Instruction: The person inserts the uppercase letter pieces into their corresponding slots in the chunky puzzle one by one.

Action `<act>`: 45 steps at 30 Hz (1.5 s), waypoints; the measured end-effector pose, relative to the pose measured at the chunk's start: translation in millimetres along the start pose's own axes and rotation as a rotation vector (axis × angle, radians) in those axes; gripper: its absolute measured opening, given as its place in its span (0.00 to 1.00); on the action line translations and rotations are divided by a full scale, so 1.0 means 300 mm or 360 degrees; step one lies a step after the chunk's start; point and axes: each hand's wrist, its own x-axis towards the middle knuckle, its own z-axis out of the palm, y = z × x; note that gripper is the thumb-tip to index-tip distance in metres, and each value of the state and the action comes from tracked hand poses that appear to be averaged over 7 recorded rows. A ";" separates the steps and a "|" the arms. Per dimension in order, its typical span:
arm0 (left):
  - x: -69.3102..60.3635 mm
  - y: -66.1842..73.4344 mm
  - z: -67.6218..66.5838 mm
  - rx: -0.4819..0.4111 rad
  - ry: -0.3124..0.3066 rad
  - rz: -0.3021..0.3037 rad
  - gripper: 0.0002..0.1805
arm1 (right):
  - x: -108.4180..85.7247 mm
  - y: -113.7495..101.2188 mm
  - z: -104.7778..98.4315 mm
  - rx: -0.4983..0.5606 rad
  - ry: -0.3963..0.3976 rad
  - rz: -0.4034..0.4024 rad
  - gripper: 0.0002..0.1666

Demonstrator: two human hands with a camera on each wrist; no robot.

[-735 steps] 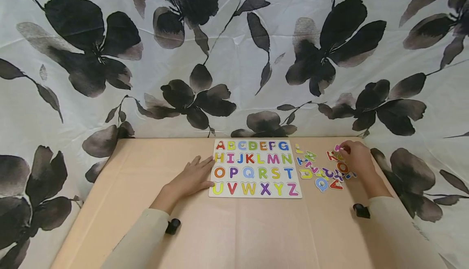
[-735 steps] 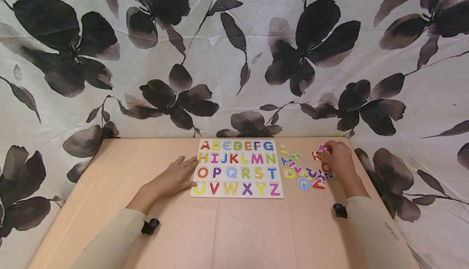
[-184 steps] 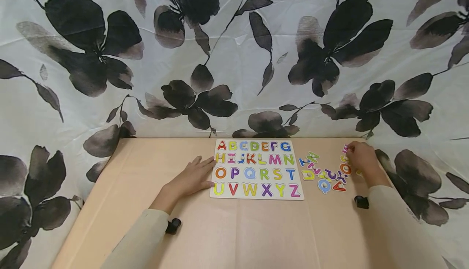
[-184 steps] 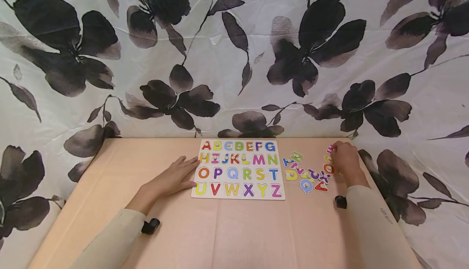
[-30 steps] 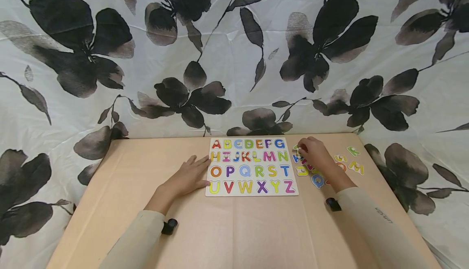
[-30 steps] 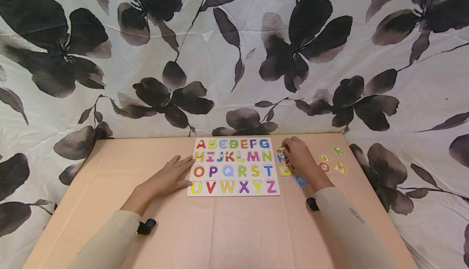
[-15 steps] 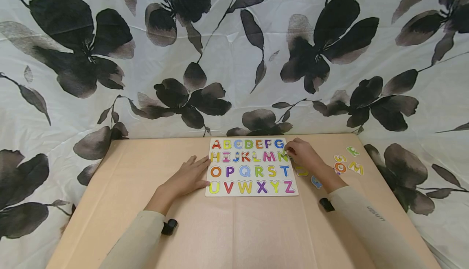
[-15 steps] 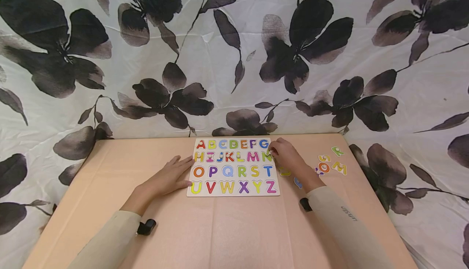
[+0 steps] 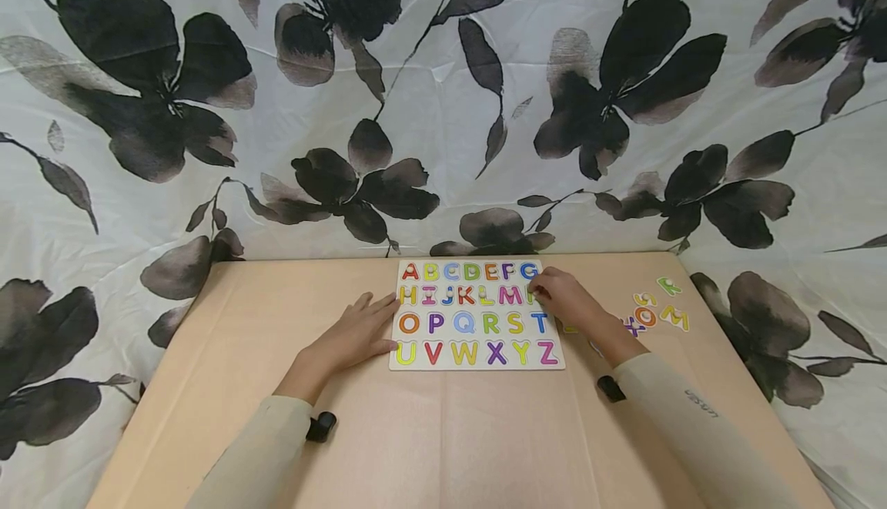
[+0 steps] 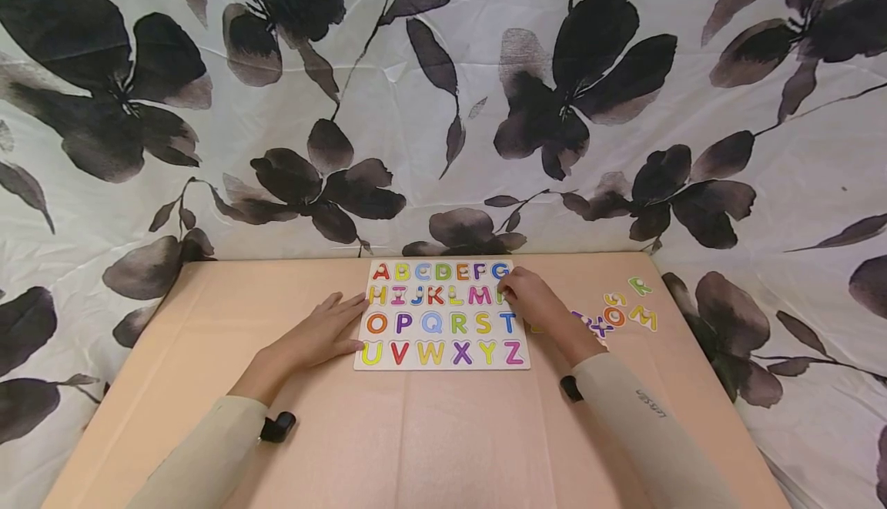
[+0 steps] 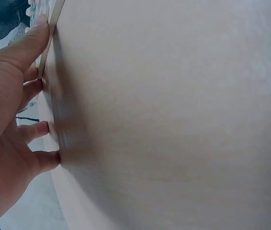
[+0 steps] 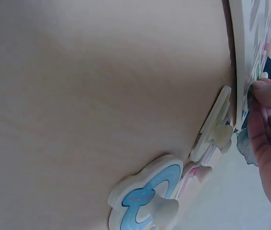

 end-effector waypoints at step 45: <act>0.000 0.000 0.001 -0.0006 -0.0011 -0.0020 0.46 | -0.285 0.353 -0.187 0.0108 0.0091 0.0366 0.18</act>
